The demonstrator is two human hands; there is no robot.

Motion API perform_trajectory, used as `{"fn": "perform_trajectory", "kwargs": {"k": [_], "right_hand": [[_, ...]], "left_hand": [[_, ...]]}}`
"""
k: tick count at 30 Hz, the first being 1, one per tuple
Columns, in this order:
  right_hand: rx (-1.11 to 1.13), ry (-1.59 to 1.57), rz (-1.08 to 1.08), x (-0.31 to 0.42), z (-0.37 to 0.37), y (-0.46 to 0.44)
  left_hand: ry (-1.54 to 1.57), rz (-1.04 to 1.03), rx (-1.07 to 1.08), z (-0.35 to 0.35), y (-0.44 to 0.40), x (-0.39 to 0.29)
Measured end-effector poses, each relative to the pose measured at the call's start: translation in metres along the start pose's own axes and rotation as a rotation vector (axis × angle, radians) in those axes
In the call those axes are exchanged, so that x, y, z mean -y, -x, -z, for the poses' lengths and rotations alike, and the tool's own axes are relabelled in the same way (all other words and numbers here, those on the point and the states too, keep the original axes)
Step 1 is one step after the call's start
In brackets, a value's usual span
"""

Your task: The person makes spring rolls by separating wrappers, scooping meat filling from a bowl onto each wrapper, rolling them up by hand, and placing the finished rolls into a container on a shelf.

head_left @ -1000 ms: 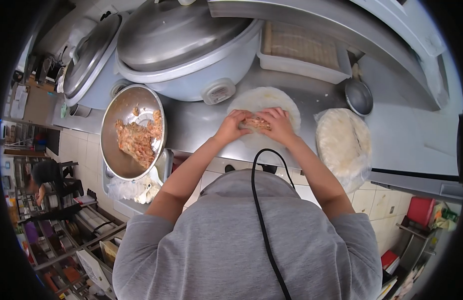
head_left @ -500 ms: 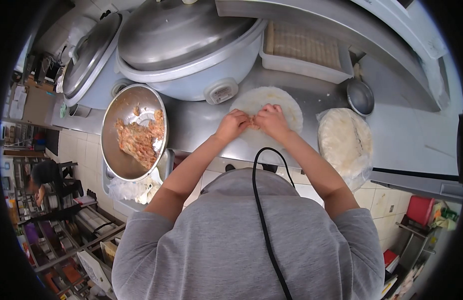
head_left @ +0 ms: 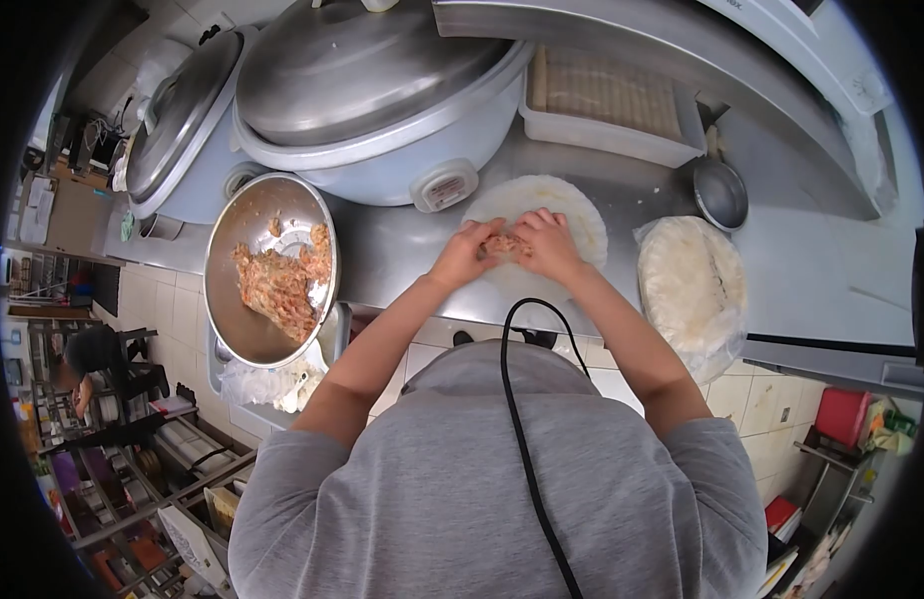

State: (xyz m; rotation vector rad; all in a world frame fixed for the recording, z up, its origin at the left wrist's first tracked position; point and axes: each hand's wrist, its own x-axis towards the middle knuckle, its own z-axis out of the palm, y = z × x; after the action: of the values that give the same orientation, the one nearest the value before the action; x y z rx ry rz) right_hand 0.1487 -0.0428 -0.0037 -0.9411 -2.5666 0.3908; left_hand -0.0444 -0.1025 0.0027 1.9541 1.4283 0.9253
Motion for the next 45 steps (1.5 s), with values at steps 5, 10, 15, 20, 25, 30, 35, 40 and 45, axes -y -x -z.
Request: {"fn": "perform_trajectory", "kwargs": {"k": [5,10,15,20,25,30,35,40,45], "right_hand": [[0.053,0.003,0.014,0.001,-0.018,-0.007],[-0.094,-0.051,-0.03,0.007,-0.008,-0.002],[-0.145,-0.108,0.062,0.009,0.001,-0.009],[-0.102,-0.069,0.071,0.006,-0.007,-0.008],[-0.067,-0.018,0.043,0.002,-0.003,-0.008],[-0.092,-0.037,-0.047,0.011,-0.004,-0.008],[0.027,-0.012,-0.053,0.009,-0.015,-0.01],[-0.014,0.026,-0.046,0.037,-0.022,-0.025],[0.017,0.052,-0.06,0.04,-0.016,-0.022]], "left_hand": [[0.024,0.014,-0.023,0.002,-0.002,0.001],[-0.075,-0.091,-0.012,0.003,-0.004,0.009],[0.086,-0.087,-0.147,0.007,-0.009,0.002],[-0.029,-0.151,-0.081,0.003,-0.011,0.009],[-0.112,-0.181,-0.03,0.008,-0.008,0.02],[0.021,-0.127,-0.091,0.019,-0.003,0.003],[-0.039,0.184,-0.113,0.012,0.008,0.005],[0.285,0.179,-0.263,-0.001,0.016,0.012],[0.046,0.038,-0.237,0.002,0.015,0.012]]}}
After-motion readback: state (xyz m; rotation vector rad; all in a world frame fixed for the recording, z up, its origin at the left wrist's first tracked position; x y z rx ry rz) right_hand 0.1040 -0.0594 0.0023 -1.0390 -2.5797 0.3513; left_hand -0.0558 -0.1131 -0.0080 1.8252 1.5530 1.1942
